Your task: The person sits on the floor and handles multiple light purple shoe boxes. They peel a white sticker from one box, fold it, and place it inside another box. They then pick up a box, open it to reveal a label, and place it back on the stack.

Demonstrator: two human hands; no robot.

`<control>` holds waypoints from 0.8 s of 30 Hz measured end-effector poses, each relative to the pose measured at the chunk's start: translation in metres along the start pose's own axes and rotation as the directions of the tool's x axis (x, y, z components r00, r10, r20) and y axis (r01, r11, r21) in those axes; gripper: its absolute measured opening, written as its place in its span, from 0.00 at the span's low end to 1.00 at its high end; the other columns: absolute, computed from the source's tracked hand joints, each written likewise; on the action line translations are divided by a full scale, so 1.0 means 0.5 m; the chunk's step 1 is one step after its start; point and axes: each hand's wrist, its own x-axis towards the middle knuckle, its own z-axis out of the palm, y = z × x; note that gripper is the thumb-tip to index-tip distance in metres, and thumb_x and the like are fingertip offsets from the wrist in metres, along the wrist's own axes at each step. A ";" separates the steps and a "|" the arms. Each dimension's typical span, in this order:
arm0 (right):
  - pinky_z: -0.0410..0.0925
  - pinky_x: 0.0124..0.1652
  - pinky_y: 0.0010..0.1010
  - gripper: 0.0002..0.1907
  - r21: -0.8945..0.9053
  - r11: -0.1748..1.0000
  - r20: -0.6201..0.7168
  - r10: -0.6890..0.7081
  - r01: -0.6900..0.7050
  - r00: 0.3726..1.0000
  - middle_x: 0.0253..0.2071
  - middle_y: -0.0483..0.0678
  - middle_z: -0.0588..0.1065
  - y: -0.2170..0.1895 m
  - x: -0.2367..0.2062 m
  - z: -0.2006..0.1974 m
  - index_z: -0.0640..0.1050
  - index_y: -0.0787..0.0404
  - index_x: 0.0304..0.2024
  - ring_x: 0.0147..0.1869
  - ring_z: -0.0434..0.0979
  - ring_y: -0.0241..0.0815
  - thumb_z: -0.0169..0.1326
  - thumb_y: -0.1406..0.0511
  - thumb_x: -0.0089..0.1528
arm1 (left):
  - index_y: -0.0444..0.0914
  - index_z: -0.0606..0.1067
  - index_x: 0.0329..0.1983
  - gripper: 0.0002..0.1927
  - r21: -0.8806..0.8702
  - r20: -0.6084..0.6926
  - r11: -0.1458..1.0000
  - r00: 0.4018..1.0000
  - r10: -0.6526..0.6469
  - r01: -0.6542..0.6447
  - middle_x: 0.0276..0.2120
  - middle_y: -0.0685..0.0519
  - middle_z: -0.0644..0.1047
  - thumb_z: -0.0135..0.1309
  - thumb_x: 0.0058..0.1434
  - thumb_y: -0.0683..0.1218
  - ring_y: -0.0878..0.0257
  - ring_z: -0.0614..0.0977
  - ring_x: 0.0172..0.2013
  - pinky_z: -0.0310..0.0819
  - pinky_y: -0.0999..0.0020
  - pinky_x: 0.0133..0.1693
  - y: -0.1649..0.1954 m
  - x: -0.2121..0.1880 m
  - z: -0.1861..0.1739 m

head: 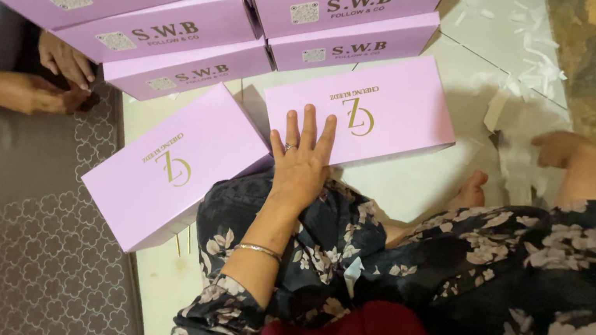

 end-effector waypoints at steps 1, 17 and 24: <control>0.74 0.44 0.36 0.14 0.061 0.998 -0.008 -0.030 0.031 1.000 0.41 0.44 0.80 0.001 0.006 0.003 0.82 0.54 0.42 0.44 0.80 0.40 0.59 0.67 0.53 | 0.45 0.52 0.76 0.49 -0.005 0.003 1.000 1.000 0.002 -0.002 0.75 0.37 0.45 0.65 0.53 0.46 0.32 0.45 0.73 0.42 0.25 0.64 -0.001 0.001 -0.001; 0.70 0.45 0.39 0.22 -0.190 0.981 -0.401 -0.100 0.024 0.911 0.40 0.58 0.83 -0.026 -0.009 -0.013 0.85 0.64 0.34 0.41 0.79 0.48 0.61 0.50 0.63 | 0.47 0.50 0.77 0.50 -0.060 0.103 0.998 0.994 -0.023 0.029 0.76 0.39 0.40 0.64 0.55 0.45 0.35 0.39 0.74 0.35 0.25 0.65 -0.004 0.004 -0.021; 0.70 0.50 0.42 0.15 -0.508 0.850 -0.193 -0.266 0.136 0.945 0.45 0.59 0.81 -0.018 0.046 0.000 0.87 0.58 0.39 0.49 0.80 0.57 0.61 0.57 0.55 | 0.48 0.50 0.77 0.50 -0.063 0.075 0.998 0.997 -0.015 0.020 0.76 0.39 0.41 0.64 0.55 0.45 0.35 0.40 0.74 0.35 0.25 0.65 -0.007 0.002 -0.016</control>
